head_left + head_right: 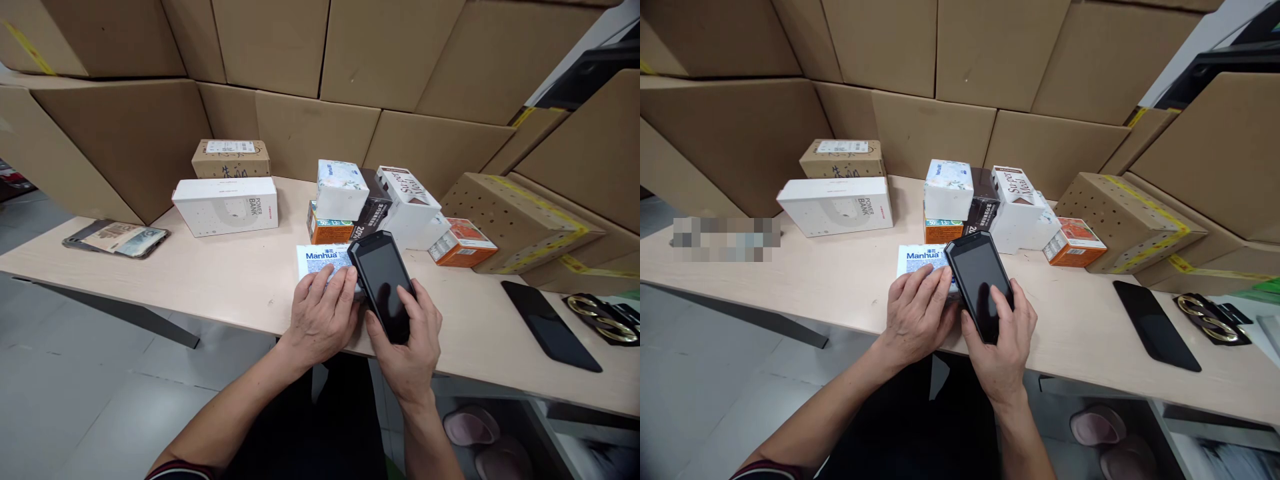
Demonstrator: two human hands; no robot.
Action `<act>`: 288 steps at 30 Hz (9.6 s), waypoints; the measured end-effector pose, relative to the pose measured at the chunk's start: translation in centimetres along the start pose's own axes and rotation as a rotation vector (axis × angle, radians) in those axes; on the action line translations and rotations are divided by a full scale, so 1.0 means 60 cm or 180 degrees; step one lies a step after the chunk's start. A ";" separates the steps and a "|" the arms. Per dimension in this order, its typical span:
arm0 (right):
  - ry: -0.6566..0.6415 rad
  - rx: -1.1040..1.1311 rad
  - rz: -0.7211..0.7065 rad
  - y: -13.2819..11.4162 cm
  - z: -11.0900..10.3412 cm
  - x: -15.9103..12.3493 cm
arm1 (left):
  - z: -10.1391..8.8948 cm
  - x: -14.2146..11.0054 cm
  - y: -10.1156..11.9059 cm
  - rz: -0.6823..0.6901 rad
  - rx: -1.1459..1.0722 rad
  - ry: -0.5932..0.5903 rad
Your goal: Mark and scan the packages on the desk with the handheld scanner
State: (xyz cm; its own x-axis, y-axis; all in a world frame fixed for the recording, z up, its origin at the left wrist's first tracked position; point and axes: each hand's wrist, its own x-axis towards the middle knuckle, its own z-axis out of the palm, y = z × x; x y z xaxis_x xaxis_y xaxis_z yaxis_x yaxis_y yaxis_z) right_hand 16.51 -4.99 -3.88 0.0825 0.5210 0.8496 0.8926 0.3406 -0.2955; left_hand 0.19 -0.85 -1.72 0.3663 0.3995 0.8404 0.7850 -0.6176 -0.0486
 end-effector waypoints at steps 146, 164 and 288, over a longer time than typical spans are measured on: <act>0.0082 -0.0654 0.0543 0.074 -0.037 -0.009 | 0.004 -0.004 0.009 0.0027 0.0324 -0.0128; -0.1277 -0.1182 0.1401 0.114 -0.050 0.016 | 0.003 -0.001 0.009 0.0030 0.0281 -0.0015; -0.2304 -0.0465 -0.0795 0.073 0.024 0.081 | -0.017 0.182 -0.394 -0.1212 0.1108 -0.2845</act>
State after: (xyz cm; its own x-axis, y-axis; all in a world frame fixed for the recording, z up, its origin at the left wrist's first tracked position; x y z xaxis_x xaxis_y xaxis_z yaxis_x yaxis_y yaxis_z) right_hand 20.17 0.16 -1.66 -0.3938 0.8406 0.3720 0.9001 0.4348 -0.0297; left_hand -14.89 17.41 9.17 0.1892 0.9731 0.1314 0.9758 -0.1713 -0.1363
